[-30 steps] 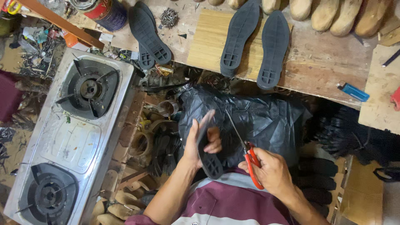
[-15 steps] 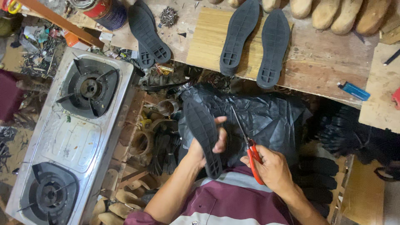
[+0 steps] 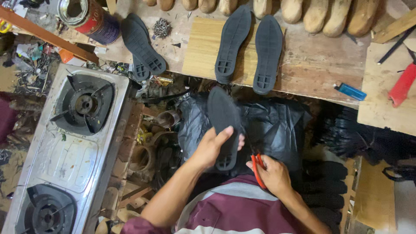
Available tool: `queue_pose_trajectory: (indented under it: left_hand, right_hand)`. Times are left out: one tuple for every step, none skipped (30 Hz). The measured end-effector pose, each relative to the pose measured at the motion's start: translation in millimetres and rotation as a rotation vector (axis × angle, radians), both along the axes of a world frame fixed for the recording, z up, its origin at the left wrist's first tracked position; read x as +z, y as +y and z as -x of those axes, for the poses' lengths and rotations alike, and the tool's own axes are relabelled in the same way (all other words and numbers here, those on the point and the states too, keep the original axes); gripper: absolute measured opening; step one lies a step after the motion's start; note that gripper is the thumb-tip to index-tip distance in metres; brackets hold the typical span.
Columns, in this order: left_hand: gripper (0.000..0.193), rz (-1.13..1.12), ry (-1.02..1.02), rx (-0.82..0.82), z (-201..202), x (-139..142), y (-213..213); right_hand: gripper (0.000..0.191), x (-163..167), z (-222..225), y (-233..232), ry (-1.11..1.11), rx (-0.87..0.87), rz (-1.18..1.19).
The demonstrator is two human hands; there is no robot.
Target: The person uses red-handled shears to trim the edges of black rubber shoe soles. They hold each sole in one hand and cut along the perimeter with the other, then place the trimmed soles on a wooden workbench. The person repeats this process for multiple soles.
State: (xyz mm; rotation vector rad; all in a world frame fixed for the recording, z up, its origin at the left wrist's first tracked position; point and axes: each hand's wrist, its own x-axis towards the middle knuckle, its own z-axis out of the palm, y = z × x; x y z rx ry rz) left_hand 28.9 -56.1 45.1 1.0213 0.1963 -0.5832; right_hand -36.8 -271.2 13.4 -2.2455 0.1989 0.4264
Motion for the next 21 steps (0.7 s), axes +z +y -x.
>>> queue_pose_trajectory:
  left_hand:
    - [0.050, -0.046, -0.016, -0.023, -13, 5, -4]
    - [0.047, -0.093, -0.034, -0.046, -29, 13, -10]
    - [0.048, -0.150, -0.229, -0.001, -48, 21, -18]
    - [0.050, -0.204, -0.426, 0.044, -68, 30, -28]
    - [0.053, -0.154, -0.429, 0.063, -89, 39, -40]
    - [0.056, -0.103, -0.433, 0.083, -110, 49, -51]
    - [0.060, -0.112, -0.423, 0.070, -129, 58, -58]
    - [0.063, -0.120, -0.412, 0.057, -146, 66, -65]
    - [0.069, -0.263, -0.488, 0.116, -163, 73, -73]
    - [0.076, -0.407, -0.562, 0.175, -176, 83, -79]
    - [0.083, -0.550, -0.635, 0.234, -180, 87, -83]
    - [0.082, -0.708, -0.722, 0.224, -179, 84, -85]
    - [0.082, -0.863, -0.816, 0.213, -175, 80, -87]
    - [0.081, -1.017, -0.906, 0.202, -170, 79, -90]
    - [0.080, -1.037, -0.919, 0.130, -166, 76, -94]
    - [0.080, -1.061, -0.930, 0.057, -162, 73, -95]
    - [0.079, -1.085, -0.932, -0.015, -158, 69, -97]
    - [0.078, -1.093, -0.971, -0.025, -154, 66, -98]
    - [0.077, -1.104, -1.012, -0.030, -153, 63, -98]
    - [0.076, -1.116, -1.054, -0.032, -152, 61, -99]
    - [0.072, -1.095, -1.073, 0.013, -150, 58, -98]
  right_hand:
    - [0.037, 1, 0, 1, -0.026, 0.012, 0.023]
    - [0.039, 3, -2, 3, -0.055, 0.024, 0.046]
    - [0.041, 5, -3, 5, -0.084, 0.037, 0.070]
    - [0.042, 7, -4, 5, -0.103, 0.051, 0.082]
    - [0.042, 9, -5, 6, -0.123, 0.064, 0.095]
    - [0.043, 12, -6, 7, -0.142, 0.078, 0.107]
    - [0.044, 14, -6, 8, -0.120, 0.074, 0.126]
    - [0.044, 16, -6, 9, -0.097, 0.070, 0.146]
    - [0.045, 17, -6, 10, -0.073, 0.066, 0.165]
    - [0.043, 19, -6, 11, -0.127, 0.063, 0.138]
    - [0.041, 21, -4, 11, -0.180, 0.059, 0.112]
    - [0.039, 22, -4, 10, -0.238, 0.053, 0.086]
    - [0.039, 22, -3, 9, -0.223, 0.043, 0.079]
    - [0.039, 23, -2, 8, -0.205, 0.033, 0.072]
    - [0.039, 23, -1, 7, -0.183, 0.025, 0.063]
    - [0.037, 22, -2, 6, -0.191, 0.017, 0.042]
    - [0.036, 21, -1, 5, -0.193, 0.013, 0.023]
    - [0.035, 20, 0, 5, -0.193, 0.015, 0.004]
    - [0.035, 18, 0, 4, -0.181, 0.028, 0.018]
    - [0.036, 16, -2, 4, -0.173, 0.043, 0.032]
    - [0.037, 14, -2, 5, -0.165, 0.058, 0.045]
